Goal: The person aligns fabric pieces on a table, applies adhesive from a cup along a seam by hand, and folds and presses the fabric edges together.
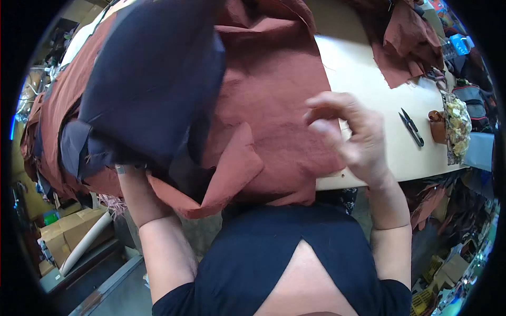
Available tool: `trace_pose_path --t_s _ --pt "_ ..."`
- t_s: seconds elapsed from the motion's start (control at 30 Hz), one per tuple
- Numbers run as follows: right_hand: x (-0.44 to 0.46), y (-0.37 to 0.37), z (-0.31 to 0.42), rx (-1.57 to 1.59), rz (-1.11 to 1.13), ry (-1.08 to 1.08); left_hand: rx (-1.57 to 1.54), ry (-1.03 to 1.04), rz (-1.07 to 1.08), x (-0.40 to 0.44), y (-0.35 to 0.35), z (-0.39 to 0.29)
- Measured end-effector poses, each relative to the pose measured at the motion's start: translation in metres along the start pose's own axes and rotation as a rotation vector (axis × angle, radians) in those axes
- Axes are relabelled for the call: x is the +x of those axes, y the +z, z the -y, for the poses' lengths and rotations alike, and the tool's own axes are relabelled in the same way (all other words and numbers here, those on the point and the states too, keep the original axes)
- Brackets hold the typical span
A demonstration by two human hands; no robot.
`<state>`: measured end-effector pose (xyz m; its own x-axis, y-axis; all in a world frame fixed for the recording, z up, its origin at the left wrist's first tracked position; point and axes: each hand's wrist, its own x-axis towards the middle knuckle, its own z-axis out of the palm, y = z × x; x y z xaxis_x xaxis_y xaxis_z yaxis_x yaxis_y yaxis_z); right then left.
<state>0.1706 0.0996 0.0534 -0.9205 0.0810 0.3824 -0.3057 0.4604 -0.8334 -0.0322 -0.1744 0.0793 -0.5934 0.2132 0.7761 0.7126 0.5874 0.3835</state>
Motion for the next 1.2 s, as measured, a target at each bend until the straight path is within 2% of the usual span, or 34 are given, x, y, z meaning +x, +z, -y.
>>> trace_pose_path --t_s 0.07,0.13,0.2,0.23,0.33,0.4,0.47,0.5,0.53,0.57,0.6,0.67,0.73,0.8,0.87,0.9,0.93,1.0,1.07,1.13,1.17,1.2 --pt "-0.004 0.025 0.012 -0.031 0.107 0.066 0.025 0.024 -0.015 0.008 0.011 0.004" --pt "-0.010 0.050 0.012 0.018 0.326 0.250 0.063 0.037 -0.015 0.021 0.028 0.014" --pt "-0.010 0.066 0.005 0.247 0.388 0.279 0.088 0.037 0.025 0.027 0.038 0.022" --pt "-0.013 0.074 0.003 0.343 0.239 0.169 0.092 0.025 0.089 0.029 0.036 0.024" --pt "-0.005 0.039 0.008 0.471 0.132 0.233 0.178 0.139 -0.031 0.036 0.030 0.036" --pt "-0.006 0.011 0.003 0.561 -0.102 0.205 0.242 0.079 -0.163 0.050 0.012 0.061" --pt "-0.007 -0.012 -0.009 0.713 -0.323 0.272 0.144 -0.031 -0.287 0.059 0.001 0.072" --pt "-0.009 -0.022 -0.021 0.766 -0.335 0.261 0.205 -0.027 -0.195 0.065 -0.004 0.075" --pt "-0.012 -0.030 -0.029 0.888 -0.329 0.386 0.265 -0.023 -0.104 0.069 -0.008 0.078" --pt "-0.014 -0.032 -0.039 0.863 -0.374 0.408 0.324 -0.019 -0.011 0.073 -0.011 0.084" --pt "-0.017 -0.033 -0.046 0.837 -0.420 0.430 0.468 0.064 0.192 0.074 -0.012 0.102" --pt "-0.021 -0.035 -0.049 0.868 -0.416 0.451 0.486 0.247 0.023 0.053 -0.004 0.066" --pt "-0.028 -0.035 -0.055 0.898 -0.414 0.475 0.156 0.224 0.064 0.029 0.001 -0.003" --pt "-0.033 -0.038 -0.064 0.917 -0.397 0.493 -0.318 0.353 0.345 -0.005 0.016 -0.060" --pt "-0.033 -0.041 -0.057 1.075 -0.341 0.496 -0.033 0.458 0.725 -0.031 0.013 -0.110" --pt "-0.031 -0.041 -0.053 1.078 -0.327 0.485 0.029 0.462 0.804 -0.044 0.022 -0.120" --pt "-0.029 -0.041 -0.049 1.081 -0.314 0.475 0.063 0.494 0.754 -0.053 0.034 -0.117" --pt "-0.027 -0.040 -0.045 0.938 -0.331 0.431 0.058 0.531 0.669 -0.061 0.048 -0.101" --pt "-0.034 -0.041 -0.046 0.532 -0.331 0.384 -0.176 0.393 0.767 -0.057 0.039 -0.106" --pt "-0.038 -0.037 -0.035 0.047 -0.278 0.335 -0.285 0.211 0.804 -0.053 0.034 -0.103" --pt "-0.036 -0.033 -0.034 0.026 -0.302 0.273 -0.340 0.068 0.866 -0.048 0.032 -0.103" --pt "-0.034 -0.033 -0.036 -0.125 -0.286 0.198 -0.507 -0.093 0.845 -0.046 0.034 -0.100"
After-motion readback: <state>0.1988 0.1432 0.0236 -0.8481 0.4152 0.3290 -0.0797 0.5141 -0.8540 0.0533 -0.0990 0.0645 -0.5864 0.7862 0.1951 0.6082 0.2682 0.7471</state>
